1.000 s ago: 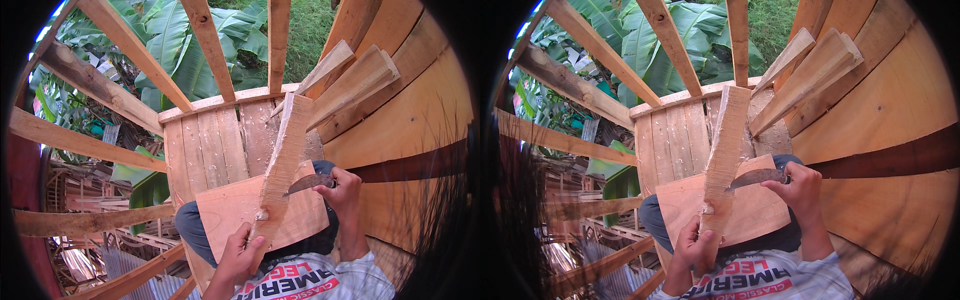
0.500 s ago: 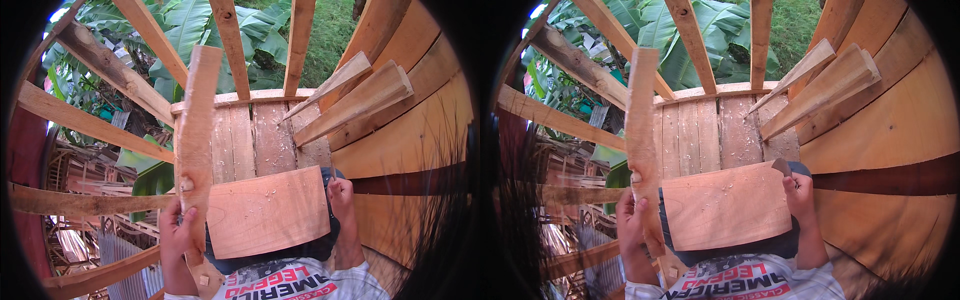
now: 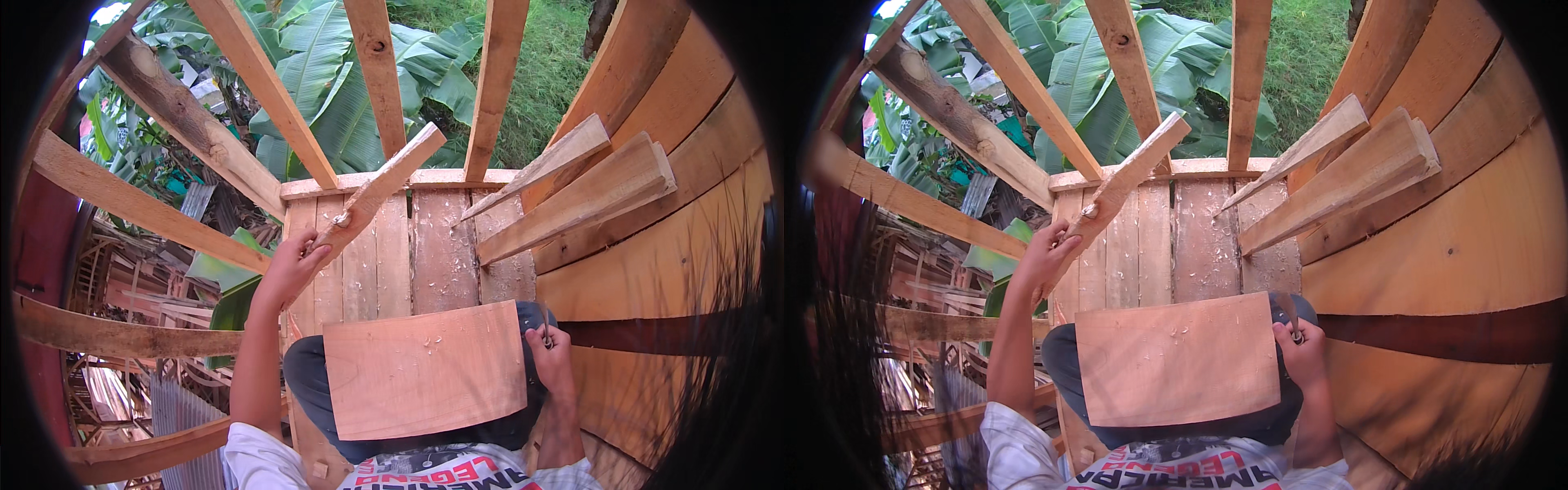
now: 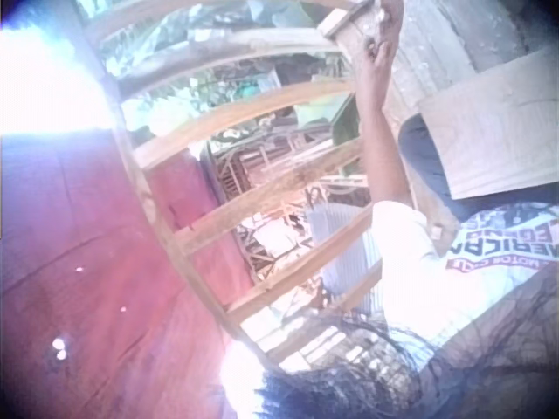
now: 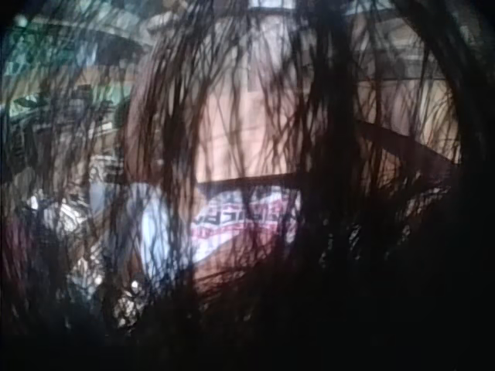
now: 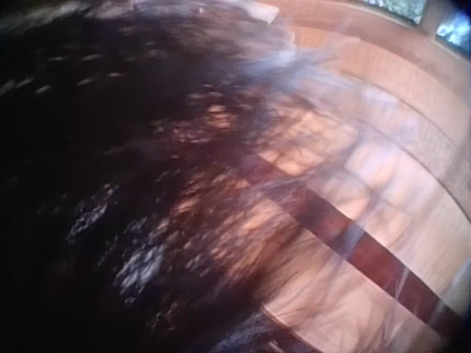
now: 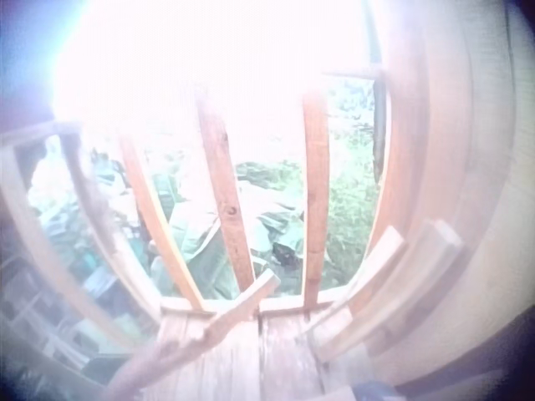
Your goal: The person is sitting cross-legged on a wooden platform, using a curved knife to shave and shape a long piece of wood. They hold the wood against a flat board on their lap and repeatedly scrape the surface to remove thin layers.
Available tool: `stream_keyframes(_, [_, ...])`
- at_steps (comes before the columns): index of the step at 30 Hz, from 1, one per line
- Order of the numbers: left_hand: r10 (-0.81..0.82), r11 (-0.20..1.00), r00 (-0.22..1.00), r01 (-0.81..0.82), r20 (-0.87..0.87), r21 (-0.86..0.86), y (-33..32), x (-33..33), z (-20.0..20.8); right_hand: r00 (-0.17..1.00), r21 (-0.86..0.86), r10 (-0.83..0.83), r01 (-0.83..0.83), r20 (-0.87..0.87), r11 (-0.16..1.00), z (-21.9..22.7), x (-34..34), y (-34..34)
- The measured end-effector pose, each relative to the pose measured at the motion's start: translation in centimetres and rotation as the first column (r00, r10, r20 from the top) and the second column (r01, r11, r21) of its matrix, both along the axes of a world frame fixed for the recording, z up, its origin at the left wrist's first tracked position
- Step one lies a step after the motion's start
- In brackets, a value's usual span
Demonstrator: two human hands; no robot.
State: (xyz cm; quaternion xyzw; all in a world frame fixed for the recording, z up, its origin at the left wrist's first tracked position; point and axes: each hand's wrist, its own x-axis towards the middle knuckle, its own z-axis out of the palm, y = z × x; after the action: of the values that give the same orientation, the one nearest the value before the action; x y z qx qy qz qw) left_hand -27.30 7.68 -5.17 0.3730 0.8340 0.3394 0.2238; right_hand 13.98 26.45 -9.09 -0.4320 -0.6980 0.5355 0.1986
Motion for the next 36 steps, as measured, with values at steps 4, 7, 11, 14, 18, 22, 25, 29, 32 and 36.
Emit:
stream_keyframes(4, [-0.031, 0.999, 0.999, 0.032, 0.037, -0.03, 1.5, -2.3, -6.2, 0.998, -0.239, -0.066, 0.064, 0.001, 0.969, -2.5, 1.9, 0.1])
stream_keyframes(7, [-0.094, 0.987, 0.995, 0.095, 0.011, -0.132, 2.6, -3.3, -10.0, 0.983, -0.471, -0.17, 0.118, -0.068, 0.874, -2.4, 2.3, 0.0])
stream_keyframes(11, [-0.127, 0.976, 0.992, 0.123, -0.01, -0.178, 3.8, -4.4, -14.5, 0.96, -0.534, -0.254, 0.154, -0.118, 0.831, -2.4, 2.1, 0.7])
stream_keyframes(14, [-0.143, 0.959, 0.989, 0.133, -0.024, -0.252, 4.2, -4.8, -16.3, 0.966, -0.542, -0.243, 0.16, -0.085, 0.825, -2.7, 1.7, 1.2])
stream_keyframes(18, [-0.118, 0.945, 0.993, 0.111, -0.004, -0.309, 3.5, -5.7, -19.1, 0.966, -0.588, -0.246, 0.151, -0.084, 0.794, -2.4, 1.3, 1.9])
stream_keyframes(22, [-0.091, 0.922, 0.996, 0.076, -0.022, -0.38, 2.8, -6.6, -20.8, 0.972, -0.636, -0.23, 0.147, -0.048, 0.757, -2.4, 1.3, 2.6])
stream_keyframes(25, [-0.06, 0.907, 0.998, 0.046, -0.02, -0.418, 3.0, -6.3, -20.9, 0.972, -0.623, -0.234, 0.176, -0.011, 0.762, -2.4, 1.1, 2.5])
stream_keyframes(29, [-0.054, 0.913, 0.996, 0.02, -0.072, -0.407, 3.0, -6.2, -20.4, 0.961, -0.613, -0.277, 0.203, -0.027, 0.763, -3.1, 1.2, 2.5])
stream_keyframes(32, [-0.021, 0.918, 0.999, 0.004, -0.038, -0.397, 2.7, -6.4, -20.2, 0.978, -0.594, -0.209, 0.153, -0.026, 0.79, -3.2, 1.3, 2.8])
stream_keyframes(36, [-0.046, 0.895, 0.999, 0.03, -0.025, -0.445, 1.3, -6.9, -20.4, 0.979, -0.586, -0.205, 0.168, 0.003, 0.793, -3.6, 1.7, 3.1])
